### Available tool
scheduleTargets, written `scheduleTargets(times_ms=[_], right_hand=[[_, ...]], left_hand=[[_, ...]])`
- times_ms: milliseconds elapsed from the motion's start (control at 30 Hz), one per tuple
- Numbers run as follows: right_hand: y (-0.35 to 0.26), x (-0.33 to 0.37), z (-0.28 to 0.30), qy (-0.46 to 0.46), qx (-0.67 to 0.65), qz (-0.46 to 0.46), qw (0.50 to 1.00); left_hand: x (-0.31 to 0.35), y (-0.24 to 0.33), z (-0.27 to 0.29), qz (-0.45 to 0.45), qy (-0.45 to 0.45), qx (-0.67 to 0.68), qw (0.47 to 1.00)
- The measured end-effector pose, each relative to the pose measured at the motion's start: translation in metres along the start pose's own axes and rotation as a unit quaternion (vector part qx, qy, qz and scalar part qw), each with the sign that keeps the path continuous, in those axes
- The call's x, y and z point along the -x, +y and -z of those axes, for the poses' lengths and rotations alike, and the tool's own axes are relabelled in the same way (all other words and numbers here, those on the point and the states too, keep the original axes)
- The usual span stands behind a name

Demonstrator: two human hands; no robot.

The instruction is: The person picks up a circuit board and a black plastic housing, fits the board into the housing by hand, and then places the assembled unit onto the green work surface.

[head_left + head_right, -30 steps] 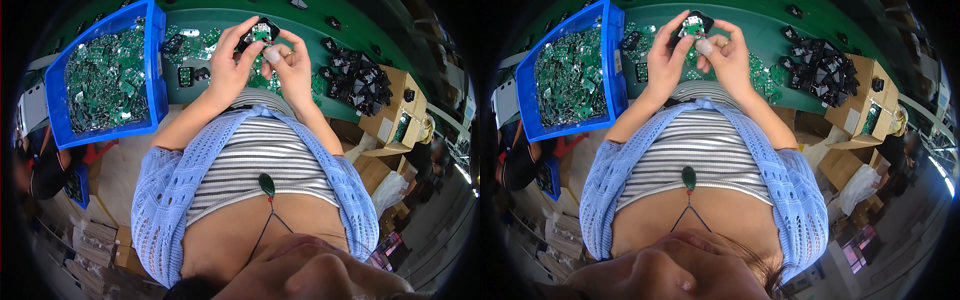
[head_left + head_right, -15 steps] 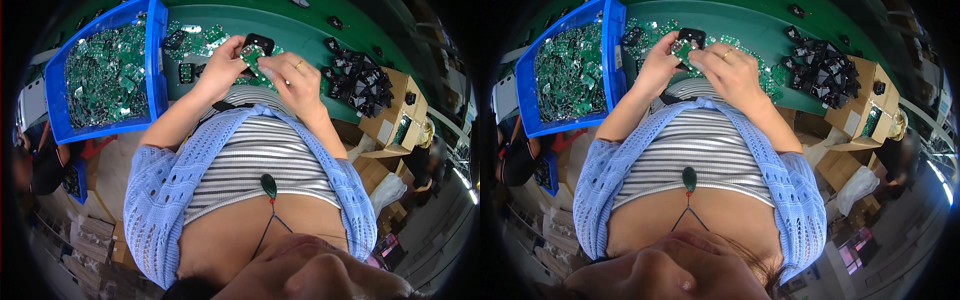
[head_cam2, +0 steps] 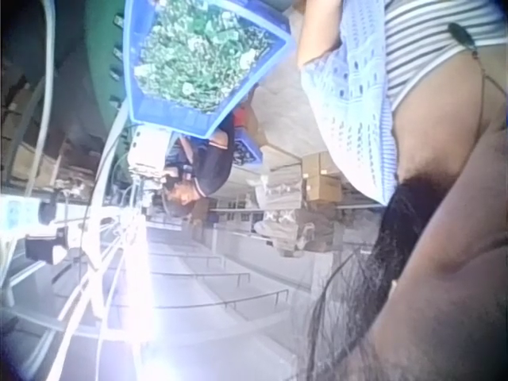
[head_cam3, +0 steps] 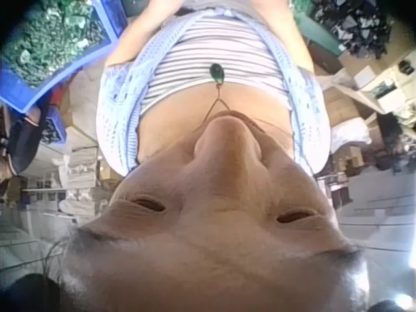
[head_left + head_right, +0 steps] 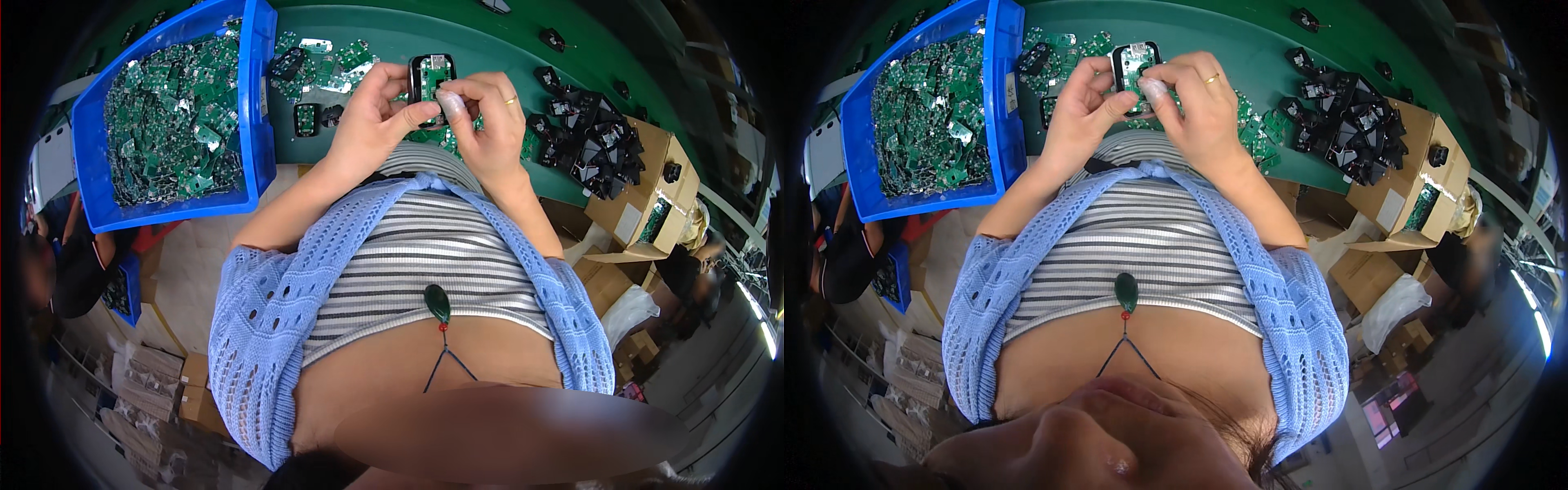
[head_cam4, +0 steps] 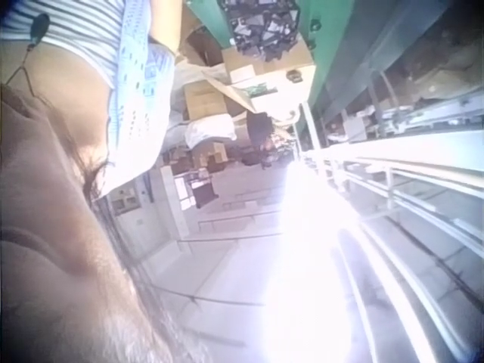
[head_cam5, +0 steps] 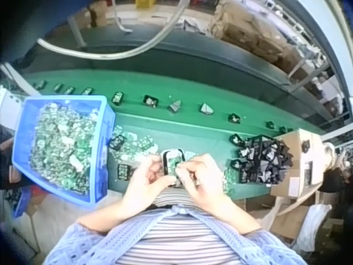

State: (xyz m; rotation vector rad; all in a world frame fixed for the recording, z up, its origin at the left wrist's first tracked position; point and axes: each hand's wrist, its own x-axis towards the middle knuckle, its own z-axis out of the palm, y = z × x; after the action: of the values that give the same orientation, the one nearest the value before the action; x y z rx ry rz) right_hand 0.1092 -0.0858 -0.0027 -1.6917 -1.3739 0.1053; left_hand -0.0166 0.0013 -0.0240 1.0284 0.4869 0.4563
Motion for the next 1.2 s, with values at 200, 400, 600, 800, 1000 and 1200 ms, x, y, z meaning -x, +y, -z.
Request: scheduleTargets(times_ms=[200, 400, 600, 800, 1000, 1200], right_hand=[[0.011, -0.006, -0.009, -0.027, 0.028, 0.026, 0.999], [0.045, -0.032, -0.029, -0.055, -0.137, -0.13, 0.98], [0.17, -0.092, -0.124, -0.032, 0.013, -0.113, 0.993], [0.273, -0.129, -0.225, -0.227, 0.1, -0.382, 0.89], [0.224, -0.123, -0.212, -0.191, 0.066, -0.336, 0.92], [0.148, -0.101, -0.106, -0.299, -0.094, -0.254, 0.915]], left_hand=[[-0.007, 0.004, 0.0, 0.001, 0.045, -0.066, 0.997], [-0.047, -0.028, 0.045, 0.031, 0.154, -0.054, 0.986], [-0.113, -0.075, 0.125, 0.0, 0.266, 0.01, 0.964], [-0.222, -0.091, 0.177, -0.14, 0.418, -0.385, 0.811], [-0.239, -0.083, 0.177, -0.018, 0.449, -0.507, 0.735], [-0.172, -0.078, 0.125, -0.079, 0.115, -0.239, 0.961]])
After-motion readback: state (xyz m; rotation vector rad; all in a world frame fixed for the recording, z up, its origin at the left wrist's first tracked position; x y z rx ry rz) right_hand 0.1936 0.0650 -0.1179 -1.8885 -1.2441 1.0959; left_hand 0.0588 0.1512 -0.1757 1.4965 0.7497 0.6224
